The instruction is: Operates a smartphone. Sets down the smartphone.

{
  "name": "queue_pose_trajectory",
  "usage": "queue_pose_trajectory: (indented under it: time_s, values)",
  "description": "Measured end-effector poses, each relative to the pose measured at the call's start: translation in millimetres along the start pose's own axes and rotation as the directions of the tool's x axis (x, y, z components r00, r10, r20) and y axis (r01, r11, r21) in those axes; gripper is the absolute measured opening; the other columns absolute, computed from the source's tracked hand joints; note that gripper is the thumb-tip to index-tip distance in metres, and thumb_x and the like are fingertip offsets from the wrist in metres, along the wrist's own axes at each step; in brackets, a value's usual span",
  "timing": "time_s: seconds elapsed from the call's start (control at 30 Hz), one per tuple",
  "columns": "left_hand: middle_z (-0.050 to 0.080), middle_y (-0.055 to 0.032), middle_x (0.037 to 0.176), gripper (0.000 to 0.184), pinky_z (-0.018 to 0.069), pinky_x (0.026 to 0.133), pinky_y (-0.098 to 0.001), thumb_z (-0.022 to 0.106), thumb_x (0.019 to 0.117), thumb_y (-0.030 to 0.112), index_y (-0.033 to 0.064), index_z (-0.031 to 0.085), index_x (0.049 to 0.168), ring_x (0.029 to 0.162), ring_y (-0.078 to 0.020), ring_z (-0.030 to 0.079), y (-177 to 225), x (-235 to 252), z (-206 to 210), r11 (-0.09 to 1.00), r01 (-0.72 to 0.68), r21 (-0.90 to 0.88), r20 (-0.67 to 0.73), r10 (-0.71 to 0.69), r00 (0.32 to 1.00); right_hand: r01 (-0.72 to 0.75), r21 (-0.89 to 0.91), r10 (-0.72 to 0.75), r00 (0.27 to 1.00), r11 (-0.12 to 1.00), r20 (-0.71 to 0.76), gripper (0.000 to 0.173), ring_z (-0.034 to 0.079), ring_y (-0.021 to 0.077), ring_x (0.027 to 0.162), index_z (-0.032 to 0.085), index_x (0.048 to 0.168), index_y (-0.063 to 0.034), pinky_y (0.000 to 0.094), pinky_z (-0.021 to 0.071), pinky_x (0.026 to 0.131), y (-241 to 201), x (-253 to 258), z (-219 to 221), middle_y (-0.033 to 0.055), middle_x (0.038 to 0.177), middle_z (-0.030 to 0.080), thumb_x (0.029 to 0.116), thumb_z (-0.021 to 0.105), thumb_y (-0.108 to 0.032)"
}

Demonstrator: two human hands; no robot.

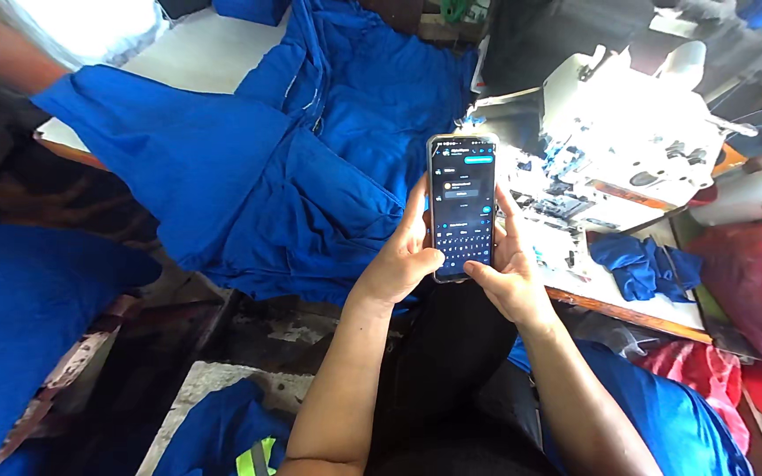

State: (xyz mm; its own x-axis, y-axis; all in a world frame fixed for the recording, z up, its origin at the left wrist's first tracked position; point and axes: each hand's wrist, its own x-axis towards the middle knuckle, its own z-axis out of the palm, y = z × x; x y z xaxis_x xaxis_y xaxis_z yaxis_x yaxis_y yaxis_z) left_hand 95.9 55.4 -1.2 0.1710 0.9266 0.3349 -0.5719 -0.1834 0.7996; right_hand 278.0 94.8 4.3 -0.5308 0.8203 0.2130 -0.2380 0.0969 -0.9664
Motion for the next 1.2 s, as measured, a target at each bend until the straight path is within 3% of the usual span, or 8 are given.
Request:
queue_pose_trajectory:
  time_s: [0.1,0.17,0.37,0.5,0.67,1.03,1.2]
  values:
    - [0.05,-0.0084,0.146,0.103,0.0569,0.097,-0.0414,0.054,0.0785,-0.01,0.0269,0.005,0.161,0.12,-0.0213,0.063,0,0,1,1.0,0.001,-0.006,-0.018,-0.001,1.0,-0.001,0.025,0.0,1.0,1.0,0.018,0.097,0.07,0.0254,0.11,0.016,0.164,-0.0272,0.042,0.0636,0.085,2,-1,-1,0.012,0.138,0.06,0.0839,0.057,0.011]
    - [0.05,-0.0087,0.146,0.103,0.0568,0.097,-0.0413,0.054,0.0787,-0.01,0.0266,0.005,0.161,0.119,-0.0214,0.063,0,0,1,1.0,0.001,-0.003,-0.011,-0.001,1.0,-0.002,0.024,0.002,1.0,1.0,0.01,0.097,0.07,0.0261,0.11,0.017,0.164,-0.0292,0.0424,0.0637,0.084,3,-1,-1,0.0122,0.138,0.06,0.0849,0.055,0.012]
    - [0.049,-0.0089,0.147,0.103,0.0564,0.097,-0.0416,0.052,0.0781,-0.011,0.0271,0.004,0.161,0.121,-0.0217,0.062,1,0,1,1.0,0.003,0.001,-0.008,-0.003,1.0,0.02,0.03,-0.02,1.0,0.999,0.016,0.093,0.07,0.0245,0.109,0.018,0.163,-0.0279,0.0411,0.0636,0.084,3,0,-1,0.0114,0.137,0.06,0.0869,0.056,0.009]
    - [0.048,-0.0107,0.147,0.105,0.0561,0.098,-0.0429,0.053,0.0777,-0.011,0.0266,0.003,0.162,0.121,-0.0232,0.061,-1,1,3,1.0,0.003,0.01,-0.007,-0.003,1.0,0.012,0.025,-0.011,0.997,1.0,-0.076,0.088,0.072,0.0242,0.104,0.024,0.162,-0.0272,0.0393,0.0645,0.081,2,0,6,0.0119,0.131,0.064,0.0906,0.065,0.002]
    - [0.047,-0.0094,0.148,0.105,0.0555,0.099,-0.0426,0.055,0.0781,-0.008,0.0271,0.003,0.162,0.123,-0.0222,0.06,-2,2,4,0.999,0.007,0.036,-0.013,-0.006,1.0,0.045,0.0,-0.045,0.99,0.999,-0.133,0.085,0.072,0.0252,0.106,0.028,0.161,-0.0254,0.0408,0.0636,0.086,4,1,10,0.0127,0.129,0.066,0.0919,0.063,0.007]
    - [0.051,-0.0109,0.145,0.097,0.0559,0.098,-0.0439,0.048,0.0849,-0.013,0.0272,0.005,0.162,0.12,-0.0234,0.063,-3,1,4,0.999,-0.003,0.049,-0.022,0.004,1.0,0.054,0.043,-0.051,0.996,0.998,-0.069,0.077,0.071,0.0241,0.106,0.026,0.162,-0.0258,0.0402,0.064,0.083,4,-2,5,0.012,0.131,0.064,0.097,0.059,-0.001]
    - [0.054,-0.0117,0.142,0.086,0.0572,0.096,-0.0428,0.042,0.0935,-0.012,0.0281,0.009,0.162,0.116,-0.0236,0.065,-5,3,9,0.997,0.011,0.079,-0.116,-0.001,0.993,0.052,0.044,-0.049,0.997,0.998,-0.067,0.076,0.071,0.0229,0.106,0.025,0.162,-0.0248,0.0398,0.064,0.083,3,-3,5,0.0113,0.13,0.064,0.097,0.059,-0.002]
